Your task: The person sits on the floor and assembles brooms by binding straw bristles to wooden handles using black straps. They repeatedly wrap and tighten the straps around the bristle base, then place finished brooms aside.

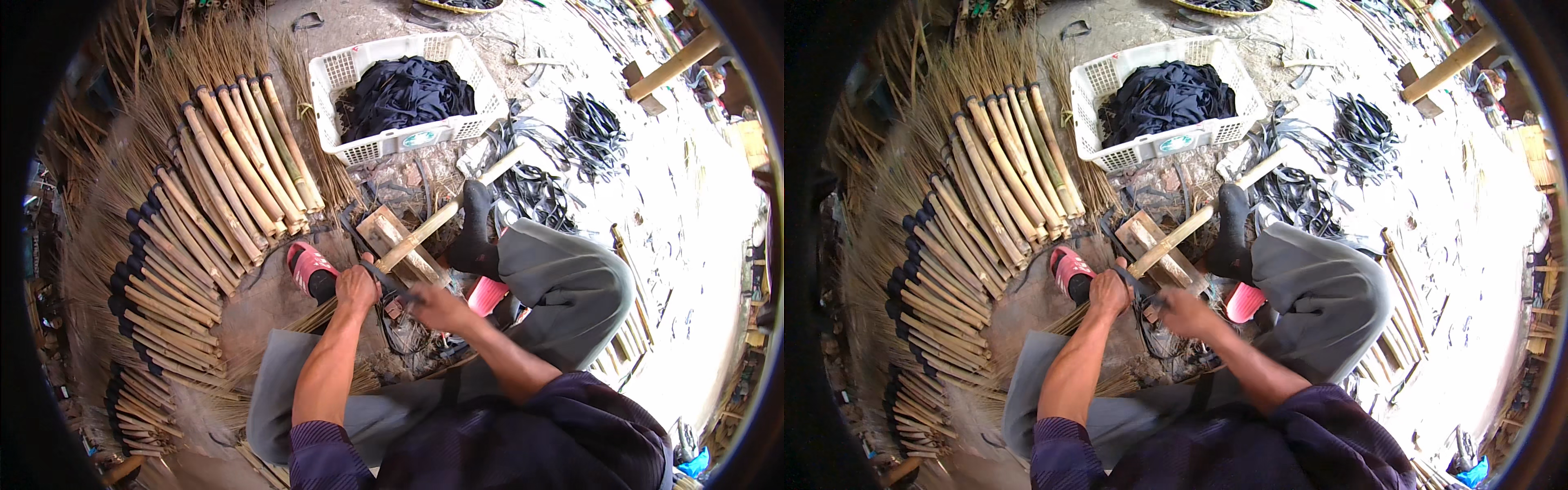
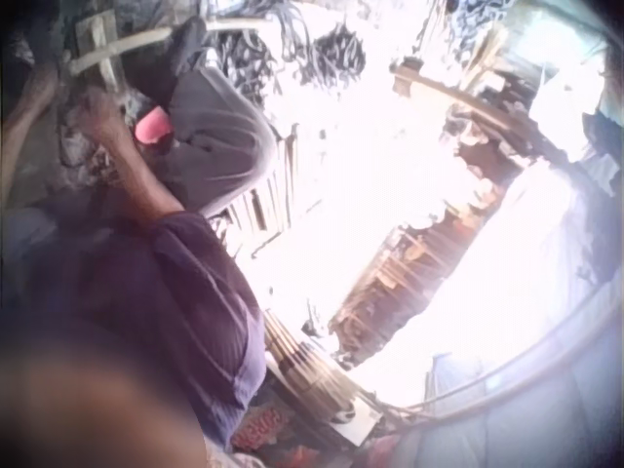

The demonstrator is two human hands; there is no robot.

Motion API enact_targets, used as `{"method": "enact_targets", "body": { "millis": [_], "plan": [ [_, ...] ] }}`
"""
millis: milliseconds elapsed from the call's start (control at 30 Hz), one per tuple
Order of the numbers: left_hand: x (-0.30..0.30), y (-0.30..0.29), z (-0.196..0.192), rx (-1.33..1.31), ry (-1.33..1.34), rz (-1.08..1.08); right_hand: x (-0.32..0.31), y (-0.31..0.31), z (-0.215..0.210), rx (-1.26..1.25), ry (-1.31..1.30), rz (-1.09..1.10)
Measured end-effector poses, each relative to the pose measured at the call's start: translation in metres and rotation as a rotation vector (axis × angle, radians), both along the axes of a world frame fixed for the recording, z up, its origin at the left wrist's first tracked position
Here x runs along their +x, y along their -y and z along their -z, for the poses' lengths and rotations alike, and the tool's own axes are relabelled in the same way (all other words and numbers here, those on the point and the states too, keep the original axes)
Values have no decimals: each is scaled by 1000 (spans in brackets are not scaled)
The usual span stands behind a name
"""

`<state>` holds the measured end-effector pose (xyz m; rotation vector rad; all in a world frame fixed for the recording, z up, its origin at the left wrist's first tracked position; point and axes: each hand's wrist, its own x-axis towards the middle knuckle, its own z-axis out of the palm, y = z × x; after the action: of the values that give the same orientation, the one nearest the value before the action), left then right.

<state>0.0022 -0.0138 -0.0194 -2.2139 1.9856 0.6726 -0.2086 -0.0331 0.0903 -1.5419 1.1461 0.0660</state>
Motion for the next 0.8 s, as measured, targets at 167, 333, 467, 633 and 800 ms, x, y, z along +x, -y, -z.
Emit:
{"method": "enact_targets", "body": {
  "millis": [167,333,467,633,800],
  "plan": [
    [5,-22,-20,29,42,-64,40,85,-73,-799,272,71],
    [8,-27,-26,-272,-17,-113,92,47,-75,-1020,834,238],
    [11,-22,-23,38,-20,-135,70,-23,41,187,583,684],
    [15,-16,-27,133,-79,-114,97,-44,176,170,873,756],
    [15,-13,-32,210,-143,-163,82,-27,209,359,678,271]
  ]
}}
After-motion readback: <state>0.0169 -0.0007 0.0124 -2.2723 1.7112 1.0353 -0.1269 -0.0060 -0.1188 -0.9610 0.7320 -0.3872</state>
